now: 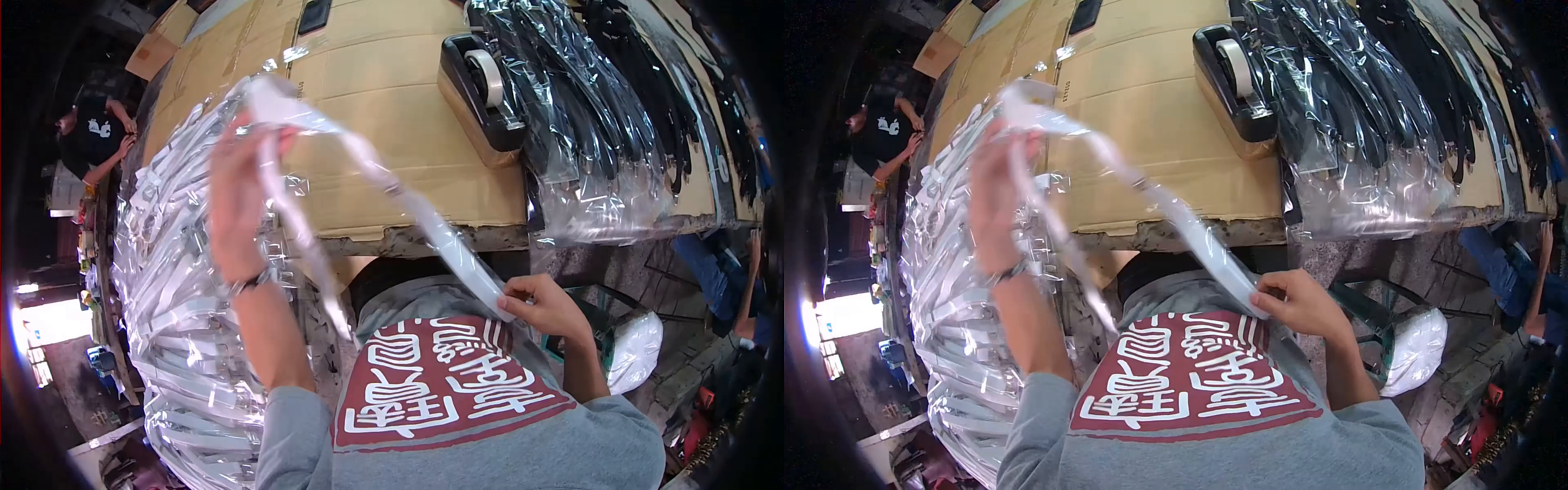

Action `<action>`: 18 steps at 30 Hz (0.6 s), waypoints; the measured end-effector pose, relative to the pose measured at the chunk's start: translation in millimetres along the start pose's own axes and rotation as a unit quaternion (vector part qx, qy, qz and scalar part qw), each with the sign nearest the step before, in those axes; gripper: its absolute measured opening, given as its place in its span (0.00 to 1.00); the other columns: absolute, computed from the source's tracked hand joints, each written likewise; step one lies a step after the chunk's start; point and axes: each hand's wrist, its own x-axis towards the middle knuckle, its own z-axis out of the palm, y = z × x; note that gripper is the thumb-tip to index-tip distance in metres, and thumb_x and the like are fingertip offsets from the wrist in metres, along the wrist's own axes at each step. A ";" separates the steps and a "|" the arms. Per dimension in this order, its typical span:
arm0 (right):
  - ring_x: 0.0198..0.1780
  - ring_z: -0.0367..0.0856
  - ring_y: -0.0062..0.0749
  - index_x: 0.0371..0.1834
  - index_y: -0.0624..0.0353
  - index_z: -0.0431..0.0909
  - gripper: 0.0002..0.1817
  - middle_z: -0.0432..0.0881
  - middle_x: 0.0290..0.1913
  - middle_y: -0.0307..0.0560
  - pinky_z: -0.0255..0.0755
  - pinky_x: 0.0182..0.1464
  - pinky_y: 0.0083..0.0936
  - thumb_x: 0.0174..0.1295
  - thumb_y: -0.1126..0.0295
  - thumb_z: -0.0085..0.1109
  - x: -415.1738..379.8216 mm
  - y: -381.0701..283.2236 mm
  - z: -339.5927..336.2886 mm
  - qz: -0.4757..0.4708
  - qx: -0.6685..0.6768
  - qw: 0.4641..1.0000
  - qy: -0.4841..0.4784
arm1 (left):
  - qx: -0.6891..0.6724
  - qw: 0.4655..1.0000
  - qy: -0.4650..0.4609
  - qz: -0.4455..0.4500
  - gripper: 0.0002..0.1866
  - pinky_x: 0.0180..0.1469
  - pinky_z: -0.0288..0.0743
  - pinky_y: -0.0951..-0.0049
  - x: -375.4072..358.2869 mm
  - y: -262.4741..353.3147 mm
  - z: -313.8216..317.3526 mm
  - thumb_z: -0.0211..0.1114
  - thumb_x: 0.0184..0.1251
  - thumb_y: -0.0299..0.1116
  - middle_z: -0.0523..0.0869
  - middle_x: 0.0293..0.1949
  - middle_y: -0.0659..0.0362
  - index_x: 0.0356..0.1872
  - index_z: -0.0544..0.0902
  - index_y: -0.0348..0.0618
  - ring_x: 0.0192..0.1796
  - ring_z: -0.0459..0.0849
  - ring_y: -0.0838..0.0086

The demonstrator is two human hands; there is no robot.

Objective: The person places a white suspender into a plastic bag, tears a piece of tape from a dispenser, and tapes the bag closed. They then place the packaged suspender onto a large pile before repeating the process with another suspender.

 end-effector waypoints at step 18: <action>0.45 0.87 0.47 0.45 0.67 0.82 0.15 0.86 0.44 0.58 0.79 0.43 0.35 0.64 0.65 0.66 47.3 -102.2 -11.4 -0.129 -0.134 0.966 0.179 | -0.009 0.992 -0.098 -0.074 0.12 0.47 0.89 0.72 49.8 -46.5 -9.3 0.64 0.71 0.25 0.89 0.43 0.47 0.52 0.78 0.32 0.42 0.92 0.67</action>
